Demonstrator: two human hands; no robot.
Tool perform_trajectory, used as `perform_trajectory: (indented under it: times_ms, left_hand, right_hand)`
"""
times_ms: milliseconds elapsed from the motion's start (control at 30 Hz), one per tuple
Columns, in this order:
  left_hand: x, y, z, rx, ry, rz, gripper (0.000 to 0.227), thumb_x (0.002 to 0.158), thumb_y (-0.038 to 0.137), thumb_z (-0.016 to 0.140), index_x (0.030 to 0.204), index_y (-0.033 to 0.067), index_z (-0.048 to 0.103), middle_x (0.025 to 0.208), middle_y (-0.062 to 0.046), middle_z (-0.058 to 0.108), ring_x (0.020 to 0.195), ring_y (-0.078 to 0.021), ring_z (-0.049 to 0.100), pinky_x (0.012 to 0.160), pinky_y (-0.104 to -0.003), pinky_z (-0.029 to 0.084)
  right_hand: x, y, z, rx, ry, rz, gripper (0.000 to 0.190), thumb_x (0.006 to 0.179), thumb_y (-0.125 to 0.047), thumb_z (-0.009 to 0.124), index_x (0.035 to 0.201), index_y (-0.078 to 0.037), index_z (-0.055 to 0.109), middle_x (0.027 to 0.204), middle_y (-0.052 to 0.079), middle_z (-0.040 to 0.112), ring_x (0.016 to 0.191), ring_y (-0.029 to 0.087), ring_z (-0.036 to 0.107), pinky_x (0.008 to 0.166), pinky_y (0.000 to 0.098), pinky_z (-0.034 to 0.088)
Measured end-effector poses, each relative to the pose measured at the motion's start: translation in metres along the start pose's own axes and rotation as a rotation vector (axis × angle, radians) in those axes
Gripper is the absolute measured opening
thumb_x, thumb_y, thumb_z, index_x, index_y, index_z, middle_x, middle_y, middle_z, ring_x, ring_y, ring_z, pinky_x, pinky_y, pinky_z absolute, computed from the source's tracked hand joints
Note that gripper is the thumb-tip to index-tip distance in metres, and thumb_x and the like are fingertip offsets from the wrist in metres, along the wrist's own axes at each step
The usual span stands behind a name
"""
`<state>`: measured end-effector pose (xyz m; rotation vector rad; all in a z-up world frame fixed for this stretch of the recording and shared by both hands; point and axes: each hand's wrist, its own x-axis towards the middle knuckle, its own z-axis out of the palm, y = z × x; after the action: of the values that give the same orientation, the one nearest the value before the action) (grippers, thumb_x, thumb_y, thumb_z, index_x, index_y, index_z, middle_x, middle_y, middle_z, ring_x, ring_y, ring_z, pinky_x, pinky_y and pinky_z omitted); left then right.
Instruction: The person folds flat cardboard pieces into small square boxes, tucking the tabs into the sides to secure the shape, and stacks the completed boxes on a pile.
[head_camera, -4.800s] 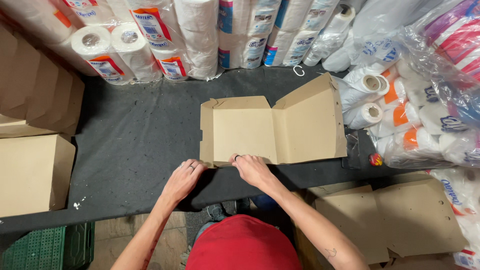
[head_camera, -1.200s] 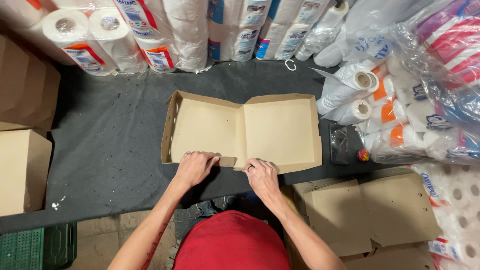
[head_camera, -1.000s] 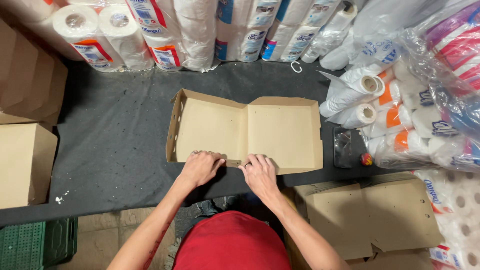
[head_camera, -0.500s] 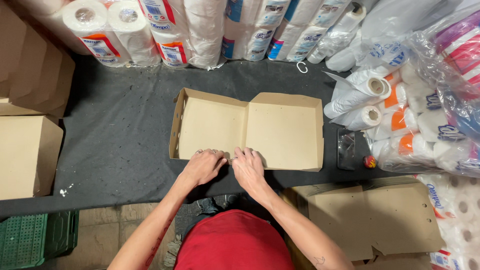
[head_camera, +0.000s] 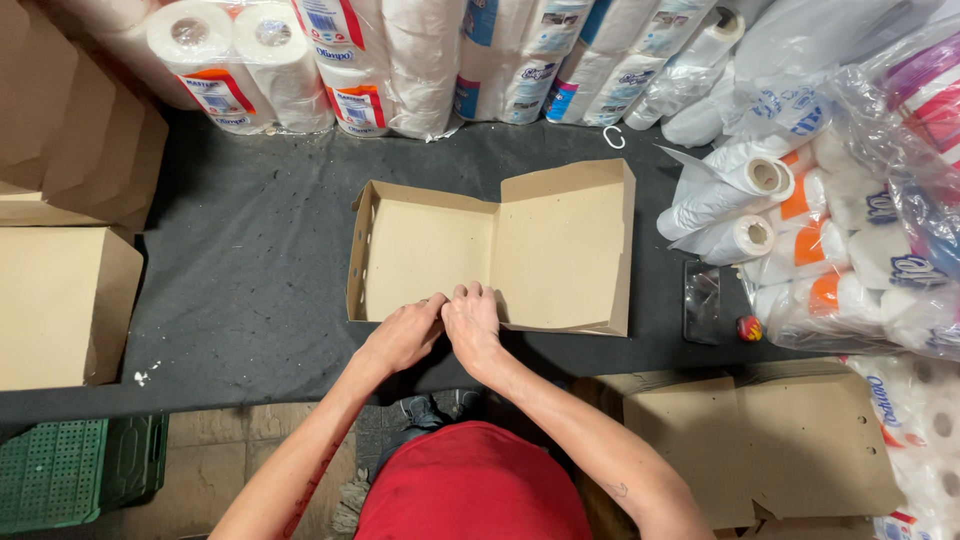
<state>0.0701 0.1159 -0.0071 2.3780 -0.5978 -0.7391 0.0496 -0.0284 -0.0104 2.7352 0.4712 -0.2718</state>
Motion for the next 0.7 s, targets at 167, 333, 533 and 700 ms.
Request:
perform_trajectory:
  times_ms: [167,333,533,700]
  left_hand:
    - [-0.01,-0.042,0.003,0.725,0.087,0.03,0.046,0.084,0.017,0.077,0.127,0.0204,0.059,0.127,0.0,0.068,0.128,-0.0239,0.058,0.115,-0.039,0.039]
    - [-0.031,-0.091,-0.022,0.982,0.162,0.148,0.061,0.067,0.014,0.086,0.124,0.0213,0.063,0.14,-0.008,0.057,0.141,-0.0298,0.046,0.13,-0.053,0.018]
    - [-0.051,-0.106,-0.014,0.928,0.348,0.303,0.034,0.069,0.014,0.085,0.097,0.021,0.067,0.108,0.0,0.069,0.125,-0.0208,0.057,0.127,-0.046,0.027]
    - [-0.048,-0.051,-0.004,0.834,0.463,0.661,0.014,0.082,0.011,0.071,0.092,0.017,0.063,0.084,-0.006,0.067,0.099,-0.026,0.064,0.115,-0.049,0.041]
  right_hand:
    - [-0.044,0.006,-0.033,-0.006,0.132,-0.186,0.015,0.093,-0.015,0.066,0.097,-0.006,0.078,0.113,0.014,0.065,0.111,0.034,0.053,0.098,0.0483,0.035]
    - [-0.102,0.021,-0.042,0.755,-0.023,-0.203,0.043,0.083,-0.048,0.074,0.108,-0.015,0.064,0.12,0.001,0.064,0.092,0.023,0.065,0.083,0.0405,0.048]
    - [-0.094,0.064,0.027,1.478,-0.139,0.482,0.058,0.092,-0.062,0.067,0.095,-0.004,0.065,0.07,0.013,0.075,0.064,0.023,0.073,0.065,0.0333,0.055]
    - [-0.064,0.105,-0.01,1.556,0.154,0.593,0.071,0.104,-0.043,0.056,0.136,0.013,0.027,0.08,0.023,0.076,0.071,0.028,0.078,0.069,0.0383,0.059]
